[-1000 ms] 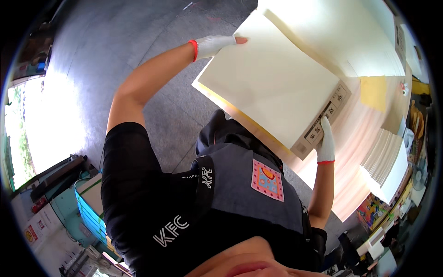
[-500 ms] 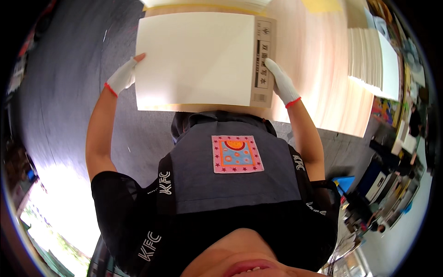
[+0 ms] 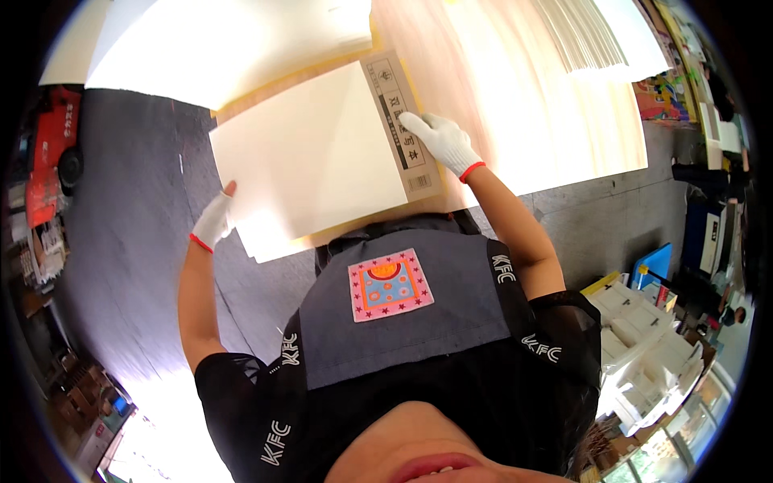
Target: The person repeatedly picks up stacks of white paper and places them onto a larger pile on a wooden table. They also handle yellow paper sheets, folding and arranging them on the table surface. The task involves continuous manual sorting and stacking of paper materials.
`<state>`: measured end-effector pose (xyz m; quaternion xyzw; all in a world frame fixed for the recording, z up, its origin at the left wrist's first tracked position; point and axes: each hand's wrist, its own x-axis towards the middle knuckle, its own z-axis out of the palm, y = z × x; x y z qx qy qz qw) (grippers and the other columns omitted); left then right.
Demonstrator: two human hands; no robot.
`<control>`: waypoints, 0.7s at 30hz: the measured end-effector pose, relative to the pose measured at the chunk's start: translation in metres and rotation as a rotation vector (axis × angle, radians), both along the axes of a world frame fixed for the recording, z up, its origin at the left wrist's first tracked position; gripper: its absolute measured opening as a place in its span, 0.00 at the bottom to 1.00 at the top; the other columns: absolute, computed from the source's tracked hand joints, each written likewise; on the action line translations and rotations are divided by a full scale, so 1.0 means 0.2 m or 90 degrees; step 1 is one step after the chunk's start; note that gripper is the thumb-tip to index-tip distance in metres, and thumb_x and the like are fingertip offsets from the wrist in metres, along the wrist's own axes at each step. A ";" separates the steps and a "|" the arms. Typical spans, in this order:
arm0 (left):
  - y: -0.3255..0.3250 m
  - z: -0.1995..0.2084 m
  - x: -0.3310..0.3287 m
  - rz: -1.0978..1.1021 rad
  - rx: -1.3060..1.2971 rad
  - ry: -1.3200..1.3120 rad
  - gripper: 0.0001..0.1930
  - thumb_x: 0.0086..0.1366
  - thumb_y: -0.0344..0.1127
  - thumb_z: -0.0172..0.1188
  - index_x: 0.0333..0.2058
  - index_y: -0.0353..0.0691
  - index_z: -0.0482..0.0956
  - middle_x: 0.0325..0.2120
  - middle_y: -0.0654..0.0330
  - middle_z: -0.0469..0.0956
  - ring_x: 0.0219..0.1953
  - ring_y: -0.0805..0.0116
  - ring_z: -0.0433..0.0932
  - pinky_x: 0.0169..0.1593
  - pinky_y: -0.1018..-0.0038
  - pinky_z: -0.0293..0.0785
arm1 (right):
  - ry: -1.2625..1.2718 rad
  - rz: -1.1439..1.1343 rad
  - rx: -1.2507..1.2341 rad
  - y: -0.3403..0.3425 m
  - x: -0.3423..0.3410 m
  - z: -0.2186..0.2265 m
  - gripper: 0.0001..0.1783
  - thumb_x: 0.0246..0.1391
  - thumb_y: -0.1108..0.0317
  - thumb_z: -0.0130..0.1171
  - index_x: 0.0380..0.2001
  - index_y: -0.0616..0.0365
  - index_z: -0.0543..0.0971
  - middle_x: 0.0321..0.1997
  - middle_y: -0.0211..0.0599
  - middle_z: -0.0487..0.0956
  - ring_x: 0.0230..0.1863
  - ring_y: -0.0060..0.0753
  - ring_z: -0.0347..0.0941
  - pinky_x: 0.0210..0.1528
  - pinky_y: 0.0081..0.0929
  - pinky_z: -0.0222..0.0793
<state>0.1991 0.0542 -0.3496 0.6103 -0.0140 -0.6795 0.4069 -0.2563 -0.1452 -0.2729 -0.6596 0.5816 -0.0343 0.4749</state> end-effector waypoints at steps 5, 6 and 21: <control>-0.04 0.08 -0.05 -0.045 -0.004 -0.072 0.28 0.71 0.47 0.47 0.60 0.30 0.60 0.56 0.52 0.70 0.55 0.61 0.72 0.57 0.66 0.69 | 0.015 -0.037 0.014 -0.05 0.00 -0.06 0.46 0.47 0.24 0.41 0.40 0.58 0.82 0.37 0.45 0.82 0.44 0.43 0.77 0.49 0.34 0.67; -0.03 0.07 -0.03 -0.075 -0.074 -0.023 0.29 0.70 0.48 0.47 0.59 0.29 0.60 0.56 0.52 0.69 0.56 0.61 0.71 0.59 0.67 0.67 | 0.004 -0.056 0.013 -0.04 0.00 -0.03 0.46 0.46 0.23 0.41 0.37 0.59 0.83 0.35 0.46 0.82 0.42 0.43 0.78 0.47 0.34 0.68; -0.05 0.04 0.17 -0.291 -0.036 -0.315 0.23 0.67 0.52 0.53 0.44 0.35 0.74 0.35 0.60 0.78 0.35 0.70 0.79 0.37 0.69 0.78 | -0.212 -0.062 0.063 0.06 0.05 -0.01 0.58 0.48 0.24 0.42 0.67 0.62 0.49 0.64 0.61 0.62 0.65 0.56 0.58 0.65 0.38 0.55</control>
